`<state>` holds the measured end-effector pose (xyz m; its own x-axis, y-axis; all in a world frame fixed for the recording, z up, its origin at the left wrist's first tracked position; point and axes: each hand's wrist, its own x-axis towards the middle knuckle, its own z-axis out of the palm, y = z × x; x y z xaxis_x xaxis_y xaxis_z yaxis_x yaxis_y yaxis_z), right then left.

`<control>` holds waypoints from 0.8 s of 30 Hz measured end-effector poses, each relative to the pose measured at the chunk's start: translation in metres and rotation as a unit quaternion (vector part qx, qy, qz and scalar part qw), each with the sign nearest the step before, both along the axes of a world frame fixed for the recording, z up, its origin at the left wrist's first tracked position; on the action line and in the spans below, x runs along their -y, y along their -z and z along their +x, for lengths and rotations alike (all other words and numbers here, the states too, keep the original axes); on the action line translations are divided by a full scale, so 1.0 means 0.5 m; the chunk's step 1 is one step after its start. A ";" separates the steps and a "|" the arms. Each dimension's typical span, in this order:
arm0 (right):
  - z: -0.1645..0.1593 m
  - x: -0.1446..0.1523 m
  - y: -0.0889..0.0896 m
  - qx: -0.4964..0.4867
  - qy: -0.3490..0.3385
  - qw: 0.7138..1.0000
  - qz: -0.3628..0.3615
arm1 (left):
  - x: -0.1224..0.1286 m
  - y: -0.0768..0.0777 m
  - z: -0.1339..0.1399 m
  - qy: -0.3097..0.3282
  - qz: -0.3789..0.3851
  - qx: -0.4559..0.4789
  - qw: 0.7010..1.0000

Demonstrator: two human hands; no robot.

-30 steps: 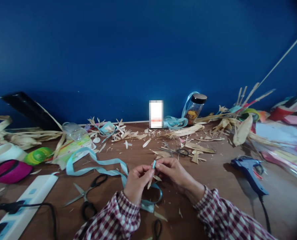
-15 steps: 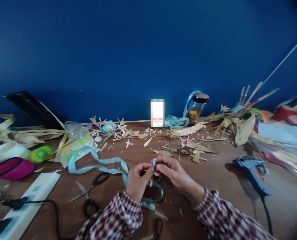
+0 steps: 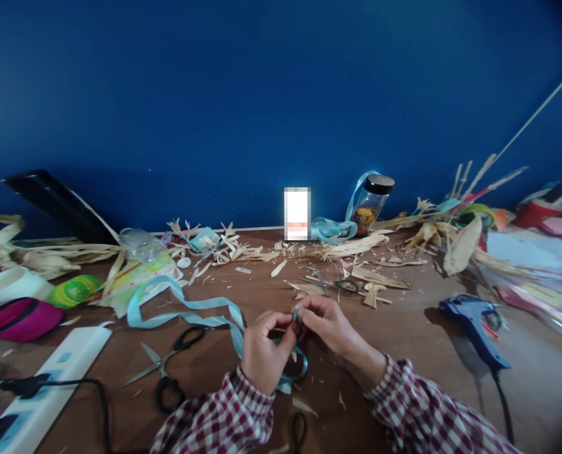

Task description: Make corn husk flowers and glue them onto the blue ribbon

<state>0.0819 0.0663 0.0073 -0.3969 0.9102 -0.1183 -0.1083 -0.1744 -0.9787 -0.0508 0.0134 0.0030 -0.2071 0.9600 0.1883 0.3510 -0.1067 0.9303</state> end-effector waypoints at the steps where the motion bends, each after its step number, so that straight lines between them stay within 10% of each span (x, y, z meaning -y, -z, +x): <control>1: 0.000 0.000 -0.001 0.007 0.002 1.000 0.009 | 0.001 -0.001 0.001 0.001 0.018 -0.019 1.000; 12: -0.005 0.007 0.003 -0.045 -0.008 0.998 -0.051 | -0.017 0.006 -0.008 -0.008 -0.111 0.154 0.982; 24: -0.005 0.003 0.013 -0.030 0.004 0.999 -0.023 | -0.003 -0.001 -0.004 -0.002 0.009 0.000 1.000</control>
